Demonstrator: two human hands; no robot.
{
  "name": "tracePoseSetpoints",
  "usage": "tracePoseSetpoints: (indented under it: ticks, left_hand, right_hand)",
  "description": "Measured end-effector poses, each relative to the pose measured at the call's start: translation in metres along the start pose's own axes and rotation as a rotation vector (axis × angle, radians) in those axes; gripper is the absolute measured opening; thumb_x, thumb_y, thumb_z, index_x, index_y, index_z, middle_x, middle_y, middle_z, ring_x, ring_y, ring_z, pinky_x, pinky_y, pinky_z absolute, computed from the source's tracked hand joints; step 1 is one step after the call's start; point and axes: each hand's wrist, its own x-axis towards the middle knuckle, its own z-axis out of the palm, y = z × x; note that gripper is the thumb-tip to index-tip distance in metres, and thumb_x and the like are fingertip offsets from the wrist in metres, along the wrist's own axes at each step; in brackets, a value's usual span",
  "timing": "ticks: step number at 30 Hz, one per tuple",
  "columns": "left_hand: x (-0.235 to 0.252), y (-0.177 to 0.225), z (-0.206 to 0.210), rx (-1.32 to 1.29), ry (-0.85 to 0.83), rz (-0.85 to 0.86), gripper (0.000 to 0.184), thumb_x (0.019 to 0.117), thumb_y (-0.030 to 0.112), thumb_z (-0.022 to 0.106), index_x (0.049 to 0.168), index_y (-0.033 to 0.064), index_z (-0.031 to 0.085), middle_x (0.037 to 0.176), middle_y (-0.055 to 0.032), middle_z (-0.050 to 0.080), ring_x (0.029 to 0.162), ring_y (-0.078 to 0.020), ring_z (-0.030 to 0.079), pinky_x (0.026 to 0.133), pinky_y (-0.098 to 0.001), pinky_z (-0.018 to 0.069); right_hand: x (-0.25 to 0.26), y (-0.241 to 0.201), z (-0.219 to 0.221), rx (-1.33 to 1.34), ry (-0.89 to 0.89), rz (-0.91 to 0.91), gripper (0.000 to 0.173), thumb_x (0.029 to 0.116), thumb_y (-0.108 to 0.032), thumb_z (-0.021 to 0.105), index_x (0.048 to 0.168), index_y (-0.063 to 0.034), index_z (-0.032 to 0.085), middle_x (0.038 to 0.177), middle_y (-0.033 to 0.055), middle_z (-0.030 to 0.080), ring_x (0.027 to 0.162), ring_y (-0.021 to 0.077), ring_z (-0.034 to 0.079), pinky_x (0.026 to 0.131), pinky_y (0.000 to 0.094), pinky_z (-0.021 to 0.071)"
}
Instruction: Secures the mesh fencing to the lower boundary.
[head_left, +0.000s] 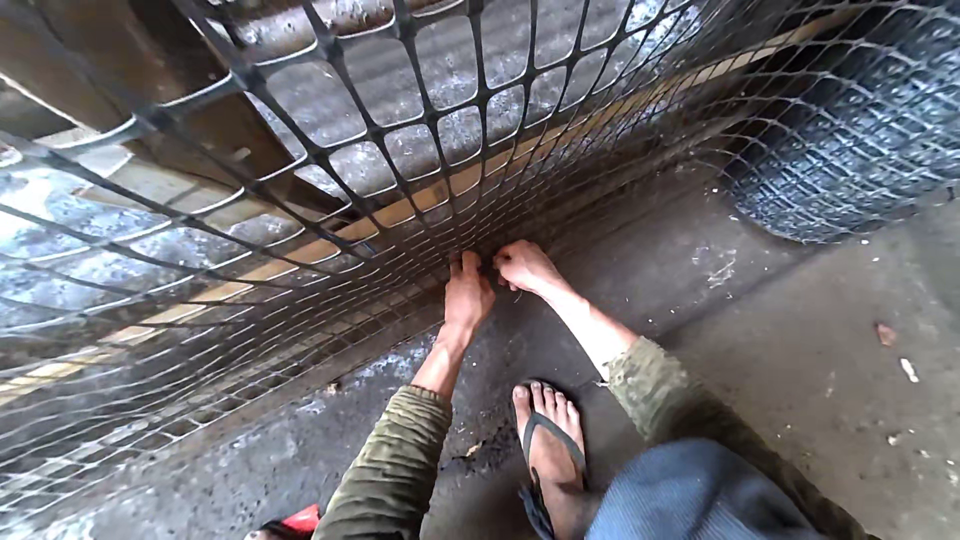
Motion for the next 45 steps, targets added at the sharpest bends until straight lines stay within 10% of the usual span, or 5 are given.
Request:
tracePoseSetpoints:
  ticks: [18, 21, 24, 40, 45]
  left_hand:
    - [0.008, -0.005, 0.027, -0.225, 0.300, 0.010, 0.025, 0.1034, 0.017, 0.059, 0.119, -0.0030, 0.062, 0.120, -0.0266, 0.063, 0.104, -0.0401, 0.067, 0.092, -0.0545, 0.0553]
    - [0.008, -0.007, 0.025, -0.199, 0.292, 0.017, 0.024, 0.1034, 0.017, 0.059, 0.118, -0.0018, 0.062, 0.118, -0.0250, 0.065, 0.099, -0.0373, 0.069, 0.089, -0.0531, 0.0567]
    - [0.007, -0.009, 0.026, -0.183, 0.275, 0.012, 0.023, 0.1038, 0.018, 0.059, 0.117, -0.0010, 0.062, 0.118, -0.0247, 0.064, 0.096, -0.0359, 0.070, 0.088, -0.0516, 0.0578]
    - [-0.004, -0.009, 0.031, -0.180, 0.284, 0.045, 0.021, 0.0998, 0.010, 0.059, 0.115, -0.0040, 0.064, 0.117, -0.0272, 0.064, 0.101, -0.0397, 0.069, 0.088, -0.0526, 0.0571]
    - [-0.002, -0.012, 0.026, -0.179, 0.220, 0.036, 0.022, 0.1000, 0.009, 0.058, 0.118, -0.0011, 0.065, 0.126, -0.0261, 0.062, 0.106, -0.0387, 0.069, 0.090, -0.0522, 0.0576]
  right_hand:
    - [-0.009, 0.024, 0.004, 0.513, -0.117, -0.030, 0.032, 0.1106, -0.026, 0.049, 0.125, -0.0009, 0.064, 0.085, 0.0070, 0.071, 0.061, 0.0077, 0.064, 0.061, 0.0232, 0.0546]
    - [-0.016, 0.019, 0.001, 0.157, 0.003, -0.099, 0.032, 0.1110, -0.025, 0.047, 0.126, -0.0082, 0.069, 0.088, 0.0063, 0.072, 0.070, 0.0132, 0.065, 0.069, 0.0321, 0.0555]
    - [-0.026, 0.012, -0.005, -0.219, 0.065, -0.191, 0.032, 0.1080, -0.019, 0.046, 0.127, -0.0132, 0.072, 0.114, 0.0147, 0.074, 0.110, 0.0321, 0.070, 0.097, 0.0538, 0.0530]
    - [-0.038, -0.044, -0.041, -1.039, -0.041, -0.691, 0.016, 0.0995, -0.005, 0.060, 0.090, -0.0023, 0.073, 0.090, 0.0161, 0.071, 0.092, 0.0368, 0.069, 0.080, 0.0535, 0.0535]
    - [-0.013, -0.034, -0.042, -1.118, -0.190, -0.787, 0.018, 0.1013, -0.004, 0.054, 0.096, 0.0000, 0.071, 0.103, 0.0183, 0.071, 0.094, 0.0391, 0.068, 0.083, 0.0565, 0.0526]
